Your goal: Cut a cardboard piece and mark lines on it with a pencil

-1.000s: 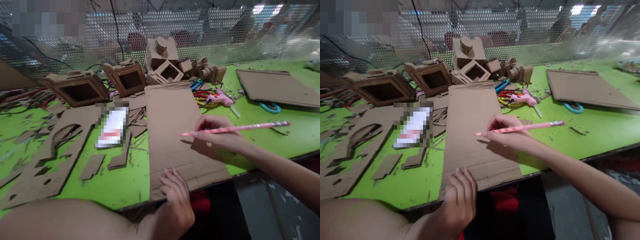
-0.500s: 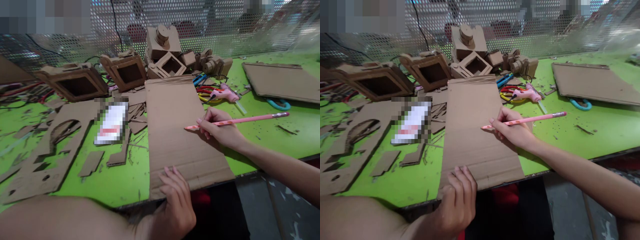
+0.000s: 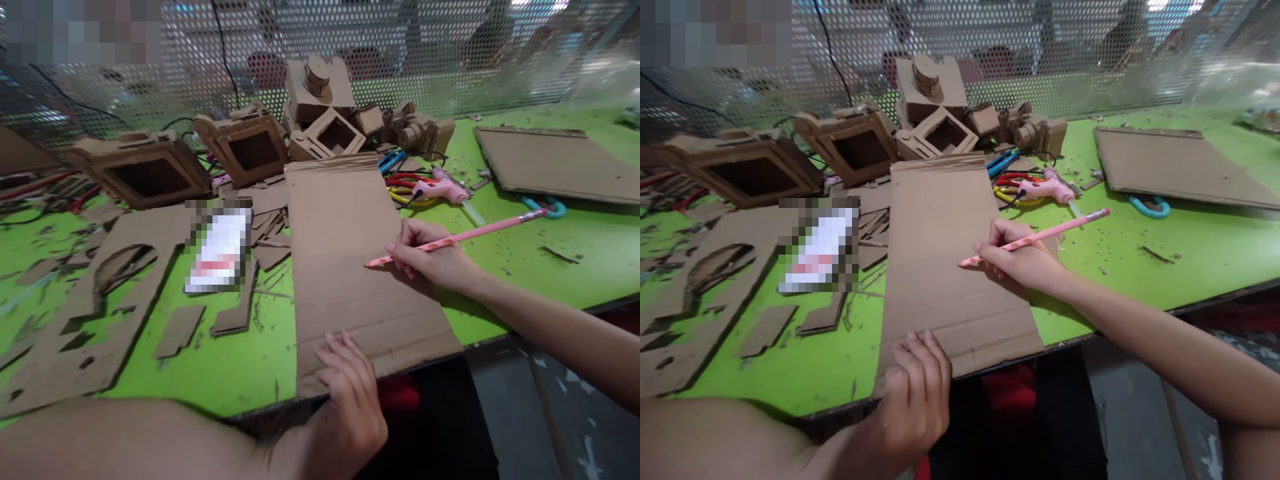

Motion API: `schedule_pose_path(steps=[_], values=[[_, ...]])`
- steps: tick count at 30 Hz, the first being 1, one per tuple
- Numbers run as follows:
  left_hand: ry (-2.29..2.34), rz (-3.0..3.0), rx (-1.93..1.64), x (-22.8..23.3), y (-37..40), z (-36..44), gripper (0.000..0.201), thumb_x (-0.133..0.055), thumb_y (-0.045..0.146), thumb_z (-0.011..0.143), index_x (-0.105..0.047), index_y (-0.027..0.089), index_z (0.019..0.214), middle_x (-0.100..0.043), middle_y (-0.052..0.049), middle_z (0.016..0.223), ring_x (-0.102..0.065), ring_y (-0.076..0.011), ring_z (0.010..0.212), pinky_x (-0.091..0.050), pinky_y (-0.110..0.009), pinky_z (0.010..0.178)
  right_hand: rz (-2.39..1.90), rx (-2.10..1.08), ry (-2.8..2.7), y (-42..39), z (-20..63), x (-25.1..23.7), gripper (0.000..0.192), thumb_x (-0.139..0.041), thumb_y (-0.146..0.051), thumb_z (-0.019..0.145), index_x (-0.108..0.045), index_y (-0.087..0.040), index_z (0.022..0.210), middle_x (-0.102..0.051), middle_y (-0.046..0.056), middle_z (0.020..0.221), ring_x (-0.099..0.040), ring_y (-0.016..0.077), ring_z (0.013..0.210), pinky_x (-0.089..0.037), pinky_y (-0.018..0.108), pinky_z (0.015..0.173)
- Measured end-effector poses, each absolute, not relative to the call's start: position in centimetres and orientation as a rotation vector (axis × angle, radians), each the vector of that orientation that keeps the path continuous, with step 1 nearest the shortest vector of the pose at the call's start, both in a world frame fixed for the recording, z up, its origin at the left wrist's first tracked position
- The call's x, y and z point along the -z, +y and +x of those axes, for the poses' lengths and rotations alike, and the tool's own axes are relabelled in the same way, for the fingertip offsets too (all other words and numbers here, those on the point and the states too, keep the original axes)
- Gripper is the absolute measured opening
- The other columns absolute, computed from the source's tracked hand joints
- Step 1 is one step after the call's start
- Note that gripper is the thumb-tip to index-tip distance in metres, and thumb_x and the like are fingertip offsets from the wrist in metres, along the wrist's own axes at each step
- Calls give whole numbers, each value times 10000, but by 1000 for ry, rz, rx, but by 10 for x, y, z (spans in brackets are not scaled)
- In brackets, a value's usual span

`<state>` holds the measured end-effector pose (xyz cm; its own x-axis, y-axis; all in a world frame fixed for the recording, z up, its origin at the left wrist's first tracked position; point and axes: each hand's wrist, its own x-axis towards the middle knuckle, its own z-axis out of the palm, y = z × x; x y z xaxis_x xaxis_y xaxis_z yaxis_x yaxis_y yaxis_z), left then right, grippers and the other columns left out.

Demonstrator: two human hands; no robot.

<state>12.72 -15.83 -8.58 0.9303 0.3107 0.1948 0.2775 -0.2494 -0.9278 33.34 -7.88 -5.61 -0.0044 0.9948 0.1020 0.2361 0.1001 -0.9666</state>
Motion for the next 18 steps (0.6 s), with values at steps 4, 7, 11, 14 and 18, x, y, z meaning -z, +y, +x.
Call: schedule_pose_path(steps=[4, 7, 11, 14, 18], values=[[-407, -1758, -40, 90, -157, 127, 548, -281, 542, 726, -754, 274, 786, -729, -20, 691, -689, -199, 598, -521, -351, 540, -1376, -958, -1490, -78, 337, 55, 319, -667, -276, 796, -434, -203, 590, -552, -50, 472, -500, 72, 425, -372, 188, 408], [-392, -1718, -43, 97, -156, 125, 578, -224, 516, 738, -742, 267, 804, -731, -17, 696, -690, -192, 601, -533, -359, 550, -1400, -907, -1536, -79, 340, 55, 294, -649, -249, 781, -450, -200, 570, -567, -33, 485, -508, 81, 434, -345, 191, 400], [-360, -1702, -58, 98, -155, 124, 558, -234, 494, 783, -739, 260, 816, -727, -17, 688, -685, -187, 589, -530, -349, 527, -1324, -1013, -1567, -79, 342, 54, 306, -675, -266, 758, -452, -198, 560, -557, -33, 486, -504, 79, 448, -347, 192, 412], [-371, -1818, -18, 89, -154, 123, 466, -358, 432, 792, -754, 189, 818, -734, -69, 704, -676, -180, 591, -496, -308, 526, -1205, -1140, -1385, -75, 344, 54, 386, -723, -358, 739, -413, -207, 565, -495, -62, 444, -437, 61, 392, -308, 185, 378], [-358, -1980, -48, 74, -153, 120, 300, -543, 254, 750, -752, 69, 861, -731, -169, 741, -664, -195, 602, -450, -264, 524, -1045, -1028, -1061, -63, 349, 52, 490, -734, -529, 715, -373, -217, 602, -407, -94, 435, -339, 36, 350, -237, 175, 343]])
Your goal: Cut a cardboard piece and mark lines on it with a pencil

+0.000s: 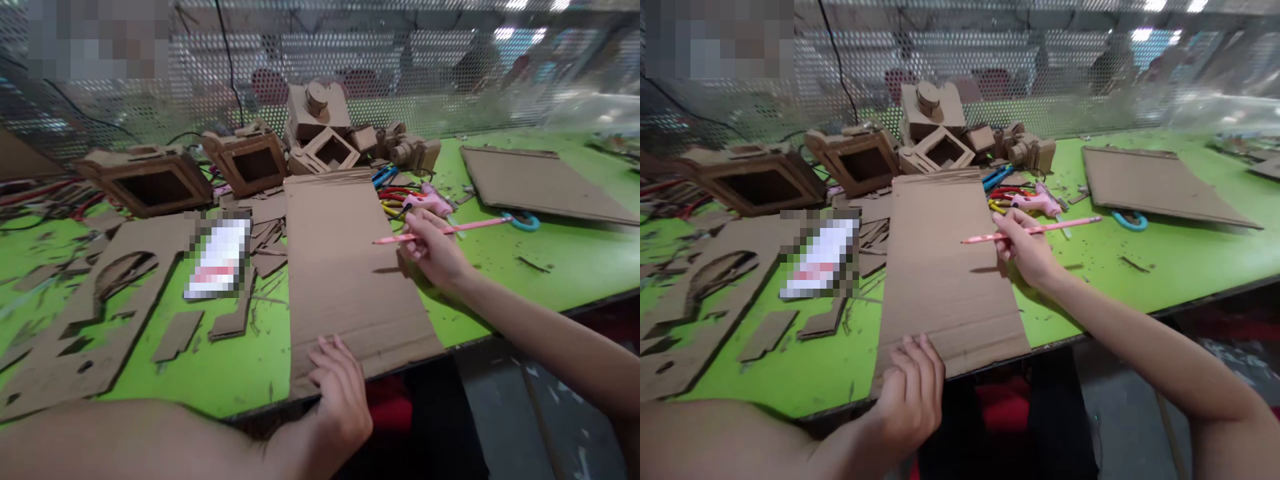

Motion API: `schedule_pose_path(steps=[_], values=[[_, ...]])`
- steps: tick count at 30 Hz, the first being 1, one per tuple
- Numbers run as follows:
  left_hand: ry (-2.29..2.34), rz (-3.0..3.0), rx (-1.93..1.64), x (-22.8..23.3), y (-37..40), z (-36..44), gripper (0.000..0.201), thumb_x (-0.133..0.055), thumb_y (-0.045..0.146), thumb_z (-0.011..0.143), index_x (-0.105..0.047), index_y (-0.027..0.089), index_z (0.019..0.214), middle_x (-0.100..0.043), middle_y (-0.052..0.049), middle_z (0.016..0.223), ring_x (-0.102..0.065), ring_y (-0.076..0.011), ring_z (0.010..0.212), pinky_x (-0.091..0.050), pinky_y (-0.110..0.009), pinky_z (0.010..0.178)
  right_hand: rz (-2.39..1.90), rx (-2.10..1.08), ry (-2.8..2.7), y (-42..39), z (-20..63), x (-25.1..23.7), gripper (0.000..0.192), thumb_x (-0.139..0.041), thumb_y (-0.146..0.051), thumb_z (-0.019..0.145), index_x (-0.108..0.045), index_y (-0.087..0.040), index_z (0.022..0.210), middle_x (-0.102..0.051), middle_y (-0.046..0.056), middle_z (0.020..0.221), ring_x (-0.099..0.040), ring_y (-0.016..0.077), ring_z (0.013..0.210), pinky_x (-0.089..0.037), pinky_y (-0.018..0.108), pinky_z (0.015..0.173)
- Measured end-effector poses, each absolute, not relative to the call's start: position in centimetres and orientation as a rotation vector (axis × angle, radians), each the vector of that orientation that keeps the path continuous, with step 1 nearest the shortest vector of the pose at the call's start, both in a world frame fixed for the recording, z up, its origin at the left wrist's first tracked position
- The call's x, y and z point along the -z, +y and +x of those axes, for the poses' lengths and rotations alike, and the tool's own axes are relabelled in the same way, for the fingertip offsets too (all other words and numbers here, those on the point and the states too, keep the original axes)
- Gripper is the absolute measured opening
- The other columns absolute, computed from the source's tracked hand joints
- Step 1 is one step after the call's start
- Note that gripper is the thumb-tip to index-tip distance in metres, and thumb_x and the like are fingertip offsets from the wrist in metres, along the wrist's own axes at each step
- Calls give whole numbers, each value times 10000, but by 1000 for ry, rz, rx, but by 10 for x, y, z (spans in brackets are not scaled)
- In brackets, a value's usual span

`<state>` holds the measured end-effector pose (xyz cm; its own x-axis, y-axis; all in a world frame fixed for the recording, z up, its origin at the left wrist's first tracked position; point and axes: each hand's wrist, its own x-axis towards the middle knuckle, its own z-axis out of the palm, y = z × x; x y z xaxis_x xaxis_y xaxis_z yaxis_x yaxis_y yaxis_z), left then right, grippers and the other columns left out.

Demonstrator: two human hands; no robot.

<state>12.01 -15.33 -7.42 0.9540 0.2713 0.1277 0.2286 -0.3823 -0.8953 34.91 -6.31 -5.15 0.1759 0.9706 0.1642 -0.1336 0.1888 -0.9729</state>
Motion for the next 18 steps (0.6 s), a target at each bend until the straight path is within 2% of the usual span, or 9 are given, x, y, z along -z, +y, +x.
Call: schedule_pose_path(steps=[4, 7, 9, 11, 13, 15, 16, 18], values=[[-321, -1959, -63, 73, -158, 116, 296, -601, 234, 739, -746, 40, 909, -725, -195, 761, -659, -221, 610, -431, -272, 523, -1059, -813, -938, -53, 359, 47, 509, -597, -672, 768, -381, -229, 645, -315, -102, 431, -300, 46, 349, -207, 184, 337], [-332, -2068, -57, 69, -156, 120, 376, -675, 345, 739, -744, 40, 949, -726, -222, 813, -666, -231, 640, -449, -282, 544, -1075, -709, -906, -50, 368, 46, 498, -563, -677, 774, -390, -228, 647, -325, -96, 438, -294, 49, 357, -214, 187, 343], [-415, -2316, -77, 53, -142, 124, 446, -696, 491, 723, -756, 77, 880, -727, -204, 771, -665, -234, 616, -448, -283, 517, -1077, -696, -909, -47, 374, 46, 483, -583, -660, 752, -405, -226, 642, -354, -89, 448, -295, 48, 360, -207, 189, 341], [-569, -2712, -198, 27, -114, 124, 469, -636, 614, 739, -741, 157, 754, -707, -110, 641, -629, -200, 528, -423, -272, 481, -1082, -684, -920, -45, 378, 46, 465, -604, -641, 727, -414, -224, 644, -391, -80, 478, -307, 46, 367, -200, 191, 338], [-941, -2909, -175, -2, -77, 113, 483, -472, 601, 858, -734, 196, 866, -727, -58, 705, -649, -164, 599, -431, -237, 546, -1105, -667, -938, -42, 382, 45, 440, -608, -618, 720, -419, -226, 654, -424, -70, 515, -332, 49, 382, -211, 191, 341], [-1453, -2681, 216, -22, -43, 92, 583, -267, 542, 942, -662, 148, 1112, -745, -59, 860, -667, -148, 721, -442, -229, 642, -1142, -659, -962, -41, 385, 44, 420, -597, -602, 732, -418, -231, 650, -419, -68, 507, -346, 58, 389, -229, 195, 344], [-1580, -2517, 339, -27, -30, 81, 630, -201, 533, 958, -559, 116, 1267, -737, -70, 959, -667, -155, 806, -446, -251, 704, -1155, -661, -979, -40, 387, 44, 415, -595, -596, 739, -417, -233, 644, -410, -69, 491, -350, 63, 388, -239, 198, 345], [-1676, -2345, 411, -27, -14, 61, 724, -149, 586, 944, -501, 70, 1310, -733, -73, 953, -658, -161, 873, -446, -274, 772, -1154, -654, -1008, -38, 390, 44, 413, -606, -584, 741, -413, -235, 633, -402, -71, 470, -357, 68, 387, -253, 203, 346]])
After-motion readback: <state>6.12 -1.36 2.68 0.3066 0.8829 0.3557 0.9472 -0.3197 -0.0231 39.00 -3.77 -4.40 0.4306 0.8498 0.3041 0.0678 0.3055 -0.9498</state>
